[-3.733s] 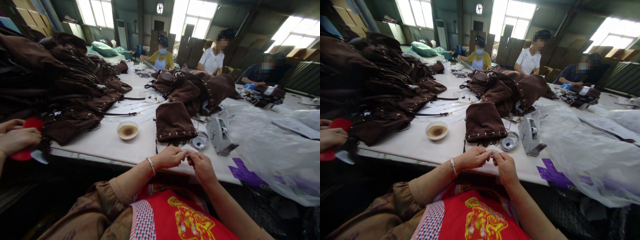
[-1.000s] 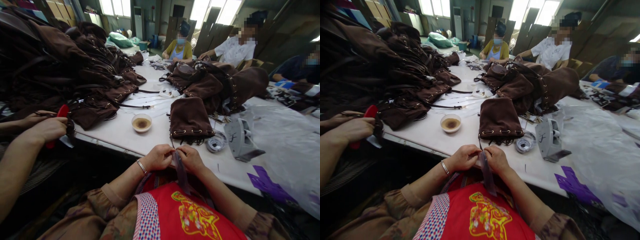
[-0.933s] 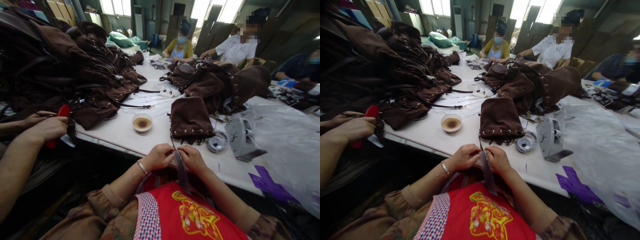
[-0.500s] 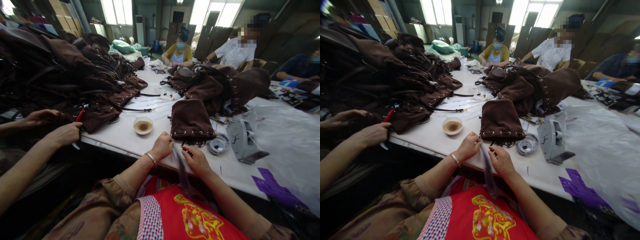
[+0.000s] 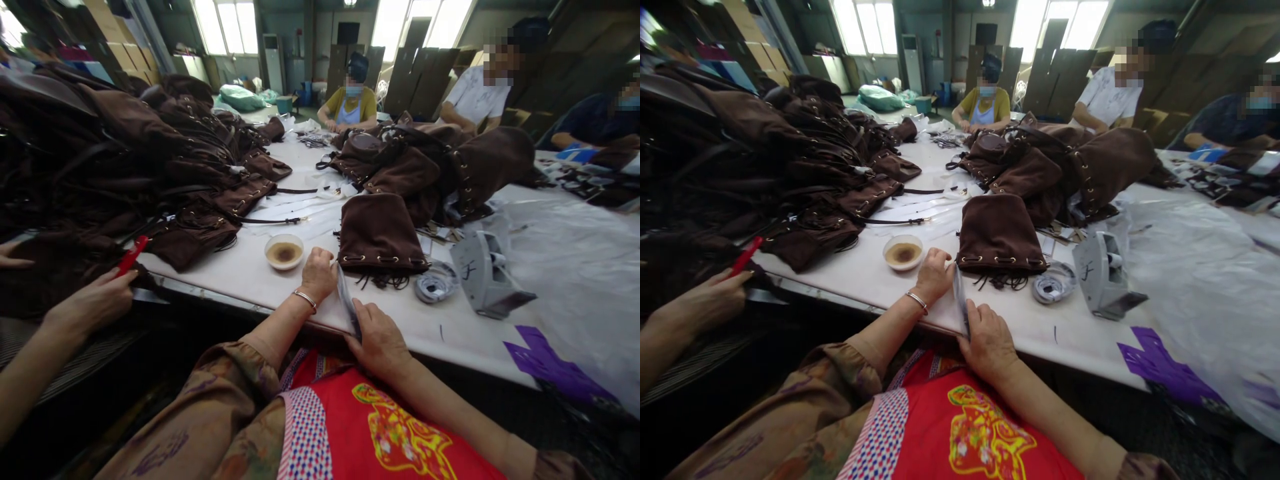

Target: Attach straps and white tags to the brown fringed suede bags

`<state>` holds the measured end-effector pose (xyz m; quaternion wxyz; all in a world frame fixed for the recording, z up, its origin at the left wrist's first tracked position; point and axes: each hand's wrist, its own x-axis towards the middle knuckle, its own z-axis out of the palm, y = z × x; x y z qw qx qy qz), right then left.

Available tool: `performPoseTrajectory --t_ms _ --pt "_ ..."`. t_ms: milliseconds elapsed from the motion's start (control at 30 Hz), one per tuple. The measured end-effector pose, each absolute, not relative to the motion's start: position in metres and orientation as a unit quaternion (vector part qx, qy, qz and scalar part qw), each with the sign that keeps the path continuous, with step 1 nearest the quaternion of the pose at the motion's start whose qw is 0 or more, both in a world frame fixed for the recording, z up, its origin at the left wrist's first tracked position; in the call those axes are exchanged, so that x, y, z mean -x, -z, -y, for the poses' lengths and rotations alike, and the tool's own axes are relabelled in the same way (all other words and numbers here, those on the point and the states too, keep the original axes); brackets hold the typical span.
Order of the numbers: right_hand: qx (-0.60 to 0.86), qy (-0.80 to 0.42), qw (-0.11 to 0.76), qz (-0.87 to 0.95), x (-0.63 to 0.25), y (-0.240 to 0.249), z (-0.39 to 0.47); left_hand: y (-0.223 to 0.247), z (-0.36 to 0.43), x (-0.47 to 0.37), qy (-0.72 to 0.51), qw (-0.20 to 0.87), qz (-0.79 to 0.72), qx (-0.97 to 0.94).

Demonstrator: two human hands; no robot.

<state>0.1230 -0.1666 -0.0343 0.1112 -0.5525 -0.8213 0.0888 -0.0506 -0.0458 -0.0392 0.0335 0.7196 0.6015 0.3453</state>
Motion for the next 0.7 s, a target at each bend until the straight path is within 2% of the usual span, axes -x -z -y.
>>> performPoseTrajectory --t_ms 100,200,300,400,467,633,700 --pt "0.515 -0.162 0.123 0.833 -0.136 0.033 0.153 0.025 0.069 0.054 -0.331 0.001 -0.464 -0.822" --pt "0.514 -0.188 0.106 0.83 -0.149 0.027 0.137 0.018 0.094 0.052 -0.234 0.032 -0.31 -0.921" --pt "0.499 -0.132 0.085 0.852 -0.158 0.016 0.123 0.023 0.104 0.045 -0.169 0.026 -0.314 -0.934" --pt "0.536 -0.012 0.158 0.829 -0.168 0.006 0.12 0.033 0.101 0.043 -0.152 0.0 -0.357 -0.922" --pt "0.583 0.011 0.209 0.785 -0.173 0.005 0.126 0.036 0.099 0.043 -0.153 -0.009 -0.374 -0.915" --pt "0.637 -0.207 0.165 0.724 -0.173 0.02 0.139 0.036 0.104 0.043 -0.158 -0.013 -0.379 -0.912" --pt "0.658 -0.218 0.146 0.706 -0.169 0.025 0.137 0.034 0.108 0.043 -0.15 -0.007 -0.353 -0.923"
